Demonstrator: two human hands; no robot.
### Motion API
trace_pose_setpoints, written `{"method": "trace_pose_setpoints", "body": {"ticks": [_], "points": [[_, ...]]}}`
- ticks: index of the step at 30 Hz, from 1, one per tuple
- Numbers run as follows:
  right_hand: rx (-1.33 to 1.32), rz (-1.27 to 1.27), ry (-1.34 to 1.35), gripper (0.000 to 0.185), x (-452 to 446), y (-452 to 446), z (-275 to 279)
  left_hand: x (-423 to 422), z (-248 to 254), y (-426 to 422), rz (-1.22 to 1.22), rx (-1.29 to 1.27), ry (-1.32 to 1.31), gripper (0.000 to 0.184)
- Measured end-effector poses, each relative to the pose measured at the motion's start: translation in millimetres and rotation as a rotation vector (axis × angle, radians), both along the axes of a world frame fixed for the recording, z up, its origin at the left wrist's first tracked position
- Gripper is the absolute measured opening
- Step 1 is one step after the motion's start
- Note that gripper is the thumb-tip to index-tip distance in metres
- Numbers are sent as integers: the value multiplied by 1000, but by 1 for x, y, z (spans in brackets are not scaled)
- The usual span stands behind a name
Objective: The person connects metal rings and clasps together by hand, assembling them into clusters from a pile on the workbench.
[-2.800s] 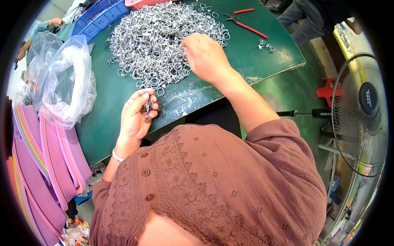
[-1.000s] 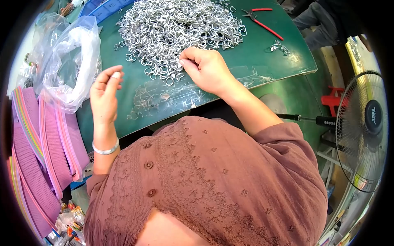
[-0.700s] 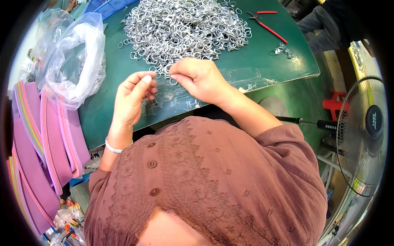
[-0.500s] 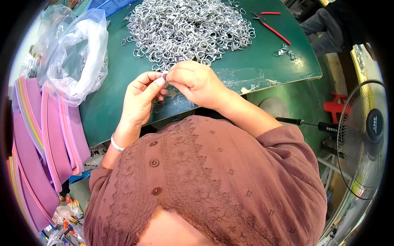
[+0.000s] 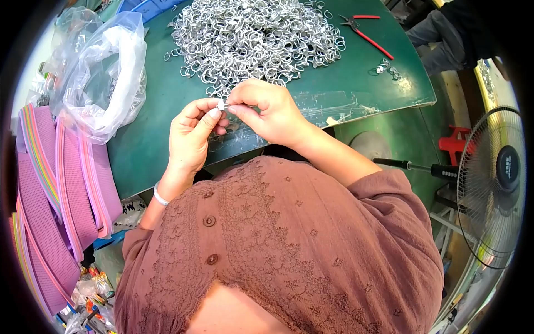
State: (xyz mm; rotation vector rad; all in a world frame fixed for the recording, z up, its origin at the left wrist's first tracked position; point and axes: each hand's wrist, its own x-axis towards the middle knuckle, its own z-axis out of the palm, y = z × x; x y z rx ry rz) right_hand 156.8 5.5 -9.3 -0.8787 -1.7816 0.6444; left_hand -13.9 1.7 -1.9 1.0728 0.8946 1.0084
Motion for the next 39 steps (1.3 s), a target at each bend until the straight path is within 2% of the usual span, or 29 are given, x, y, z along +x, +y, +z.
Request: {"method": "trace_pose_setpoints", "body": {"ticks": [5, 8, 13, 16, 21, 28, 31, 37, 39], "points": [[224, -98, -115, 12, -1, 0, 0, -5, -1, -1, -13, -93, -56, 11], [327, -114, -205, 15, 1, 1, -2, -8, 2, -3, -57, -266, -149, 13], [524, -126, -377, 19, 1, -2, -1, -6, 1, -4, -104, -308, -92, 16], [424, -124, -337, 19, 1, 0, -5, -6, -3, -3, -97, -299, -81, 16], [320, -353, -322, 10, 13, 20, -5, -6, -5, -3, -82, -254, -149, 17], [231, -384, -491, 7, 22, 24, 3, -7, -5, -3, -96, -223, -168, 17], [238, -370, -486, 8, 22, 25, -2, -7, -5, -3, -105, -238, -185, 17], [158, -364, -317, 5, 24, 23, -1, -7, -4, -1, -116, -243, -202, 16], [45, -334, -202, 5, 23, 20, 5, -7, -4, -1, -117, -238, -208, 16]]}}
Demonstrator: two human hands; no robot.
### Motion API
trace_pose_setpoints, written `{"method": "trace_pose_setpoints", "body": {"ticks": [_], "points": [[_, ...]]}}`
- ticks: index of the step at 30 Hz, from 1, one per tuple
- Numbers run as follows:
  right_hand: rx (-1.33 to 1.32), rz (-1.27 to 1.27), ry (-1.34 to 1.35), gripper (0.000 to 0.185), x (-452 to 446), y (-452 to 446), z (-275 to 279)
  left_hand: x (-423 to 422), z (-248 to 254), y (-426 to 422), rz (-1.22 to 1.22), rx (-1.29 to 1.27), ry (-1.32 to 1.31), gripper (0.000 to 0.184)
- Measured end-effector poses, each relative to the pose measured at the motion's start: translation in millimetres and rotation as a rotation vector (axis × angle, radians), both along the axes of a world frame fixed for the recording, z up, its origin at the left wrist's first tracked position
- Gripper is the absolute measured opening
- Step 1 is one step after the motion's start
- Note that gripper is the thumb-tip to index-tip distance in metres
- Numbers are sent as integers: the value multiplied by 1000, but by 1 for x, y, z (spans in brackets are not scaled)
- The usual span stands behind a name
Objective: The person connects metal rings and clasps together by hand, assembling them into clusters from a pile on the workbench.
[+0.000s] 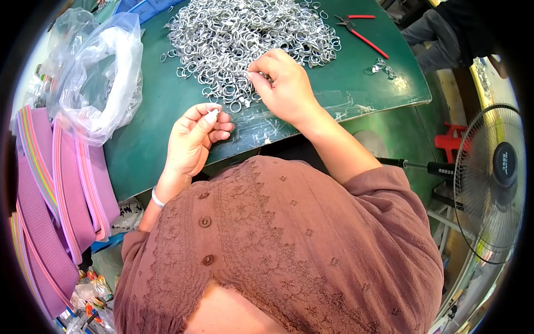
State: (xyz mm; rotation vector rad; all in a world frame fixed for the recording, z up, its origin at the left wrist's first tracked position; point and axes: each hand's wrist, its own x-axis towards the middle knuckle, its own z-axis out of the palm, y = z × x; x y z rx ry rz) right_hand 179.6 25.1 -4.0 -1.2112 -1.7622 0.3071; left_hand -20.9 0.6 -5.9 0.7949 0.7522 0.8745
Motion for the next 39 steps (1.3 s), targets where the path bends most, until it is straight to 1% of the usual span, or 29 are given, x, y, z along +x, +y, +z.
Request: {"method": "trace_pose_setpoints", "body": {"ticks": [1, 2, 5, 8, 11, 12, 15, 16, 17, 20, 23, 26, 29, 30, 32, 33, 35, 36, 39], "points": [[-47, 12, 66, 5, 0, -2, 2, 0, 0, 0, 0, 2, -2, 16], [-106, 45, 53, 5, 2, -3, 4, 0, 0, 0, -2, 5, -5, 16], [-323, 189, 471, 4, -3, -4, -9, 0, -1, 0, -2, 9, -8, 17], [-443, 370, 690, 7, -9, -9, -3, 1, -1, 0, 3, -9, -23, 16], [-372, 377, 585, 12, -11, -13, -1, 1, 3, -1, 11, -41, -94, 17], [-334, 377, 550, 17, -13, -13, -2, 0, 3, 0, 1, -53, -109, 18], [-86, 369, 335, 23, -16, -13, -3, -1, 5, 2, -23, -88, -142, 19], [-37, 372, 266, 29, -16, -13, -2, 0, 6, 3, -29, -100, -145, 18], [-52, 374, 236, 30, -17, -14, 0, -1, 6, 4, -34, -112, -148, 17], [-78, 364, 133, 33, -21, -22, 11, 6, 10, 1, -7, -57, -21, 13], [44, 352, 69, 32, -23, -20, 9, 7, 3, 1, 1, 0, -6, 12], [-93, 336, 364, 26, -28, -20, -1, 8, 3, 0, 41, 143, 100, 11], [-174, 411, 282, 13, -18, -18, -1, 8, 2, -2, 69, 314, 263, 13], [-199, 376, 341, 5, -21, -21, 3, 7, 1, -2, 77, 329, 272, 13], [-148, 376, 309, 6, -21, -21, 1, 8, -1, -3, 92, 359, 290, 13], [-122, 375, 292, 7, -20, -20, 0, 9, 0, -4, 96, 329, 282, 12], [18, 339, 177, 9, -21, -19, 1, 10, 3, -4, 105, 272, 266, 11], [88, 321, 120, 10, -21, -18, 2, 10, 3, -4, 100, 237, 236, 10], [188, 267, 13, 13, -22, -19, 5, 6, 2, -4, 66, 129, 122, 12]]}}
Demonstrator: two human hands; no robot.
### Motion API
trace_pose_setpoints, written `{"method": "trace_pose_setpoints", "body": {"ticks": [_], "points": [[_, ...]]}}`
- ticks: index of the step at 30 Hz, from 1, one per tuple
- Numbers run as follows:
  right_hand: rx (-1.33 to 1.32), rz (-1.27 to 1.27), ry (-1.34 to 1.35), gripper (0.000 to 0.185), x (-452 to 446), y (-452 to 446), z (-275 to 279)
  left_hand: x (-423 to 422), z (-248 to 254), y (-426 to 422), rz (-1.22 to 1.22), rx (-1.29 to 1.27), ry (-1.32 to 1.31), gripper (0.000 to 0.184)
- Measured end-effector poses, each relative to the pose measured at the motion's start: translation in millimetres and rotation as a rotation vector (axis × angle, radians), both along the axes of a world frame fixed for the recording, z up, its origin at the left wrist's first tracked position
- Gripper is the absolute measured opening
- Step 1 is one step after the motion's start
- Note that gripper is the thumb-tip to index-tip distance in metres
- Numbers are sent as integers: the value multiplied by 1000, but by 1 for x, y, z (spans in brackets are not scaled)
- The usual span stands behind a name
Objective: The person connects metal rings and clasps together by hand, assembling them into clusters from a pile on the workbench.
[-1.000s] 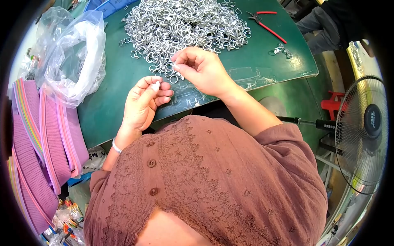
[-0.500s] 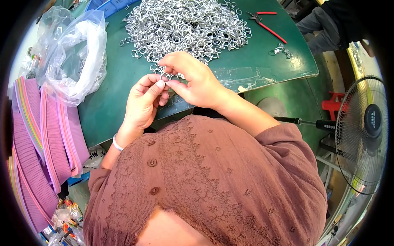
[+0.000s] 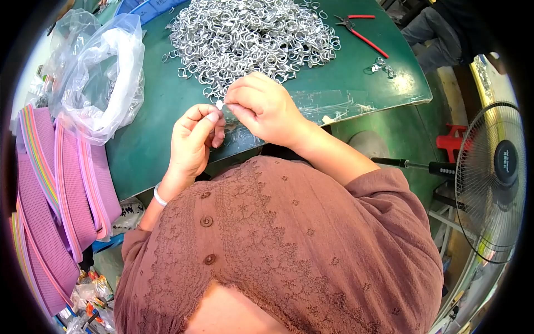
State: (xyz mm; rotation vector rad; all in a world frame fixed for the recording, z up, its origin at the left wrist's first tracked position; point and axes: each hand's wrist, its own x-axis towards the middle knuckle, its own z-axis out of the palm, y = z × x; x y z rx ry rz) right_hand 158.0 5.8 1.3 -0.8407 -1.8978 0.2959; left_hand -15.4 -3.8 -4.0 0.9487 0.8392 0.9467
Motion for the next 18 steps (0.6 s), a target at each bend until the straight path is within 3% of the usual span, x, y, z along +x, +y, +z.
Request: {"method": "trace_pose_setpoints", "body": {"ticks": [2, 6, 12, 18], "points": [[80, -15, -42, 13, 0, 1, -2, -2, 3, 0, -46, -78, -106, 16], [220, -34, -173, 14, 0, 1, -5, 0, 5, 2, -41, -144, -76, 18], [94, -6, -132, 14, 3, 3, -6, 0, -3, 3, -32, -158, -57, 16], [120, -277, -198, 13, 15, 29, -11, -1, 0, 2, -33, -175, -92, 16]]}}
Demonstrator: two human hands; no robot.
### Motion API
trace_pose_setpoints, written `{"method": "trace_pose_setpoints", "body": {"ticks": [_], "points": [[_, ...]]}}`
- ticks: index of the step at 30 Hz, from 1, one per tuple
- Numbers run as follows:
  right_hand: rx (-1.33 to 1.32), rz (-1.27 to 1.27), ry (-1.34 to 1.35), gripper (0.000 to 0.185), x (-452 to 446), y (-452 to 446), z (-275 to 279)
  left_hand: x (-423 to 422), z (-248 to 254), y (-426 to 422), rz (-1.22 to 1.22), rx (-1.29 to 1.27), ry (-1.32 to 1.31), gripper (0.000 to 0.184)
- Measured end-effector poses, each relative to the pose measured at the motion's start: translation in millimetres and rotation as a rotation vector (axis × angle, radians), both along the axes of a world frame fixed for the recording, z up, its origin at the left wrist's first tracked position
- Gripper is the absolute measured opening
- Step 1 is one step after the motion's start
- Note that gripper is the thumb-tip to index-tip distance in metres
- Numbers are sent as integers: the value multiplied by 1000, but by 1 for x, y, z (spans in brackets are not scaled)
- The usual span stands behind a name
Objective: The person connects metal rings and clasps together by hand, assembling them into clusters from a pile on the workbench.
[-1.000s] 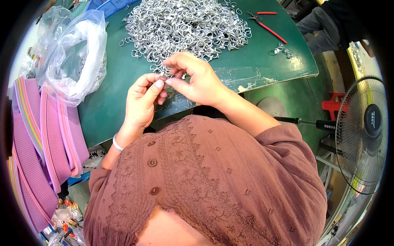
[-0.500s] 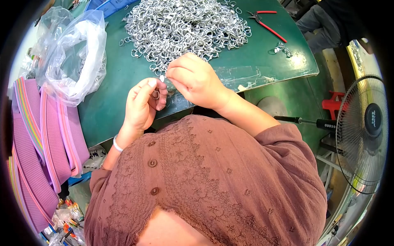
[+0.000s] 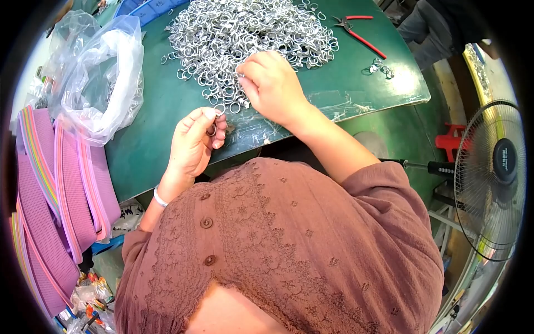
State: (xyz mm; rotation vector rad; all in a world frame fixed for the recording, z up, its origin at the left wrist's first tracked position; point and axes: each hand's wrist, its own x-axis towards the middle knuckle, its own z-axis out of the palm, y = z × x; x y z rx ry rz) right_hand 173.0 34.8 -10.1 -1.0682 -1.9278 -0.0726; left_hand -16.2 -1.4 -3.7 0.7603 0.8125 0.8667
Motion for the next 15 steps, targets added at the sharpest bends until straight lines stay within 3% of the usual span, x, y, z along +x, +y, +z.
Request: {"method": "trace_pose_setpoints", "body": {"ticks": [8, 15], "points": [[0, -150, -228, 13, -6, 30, 3, -6, -3, 4, -60, -63, -152, 16], [-42, -118, -147, 7, -5, 36, -3, -11, -6, 5, -95, -135, -321, 17]]}}
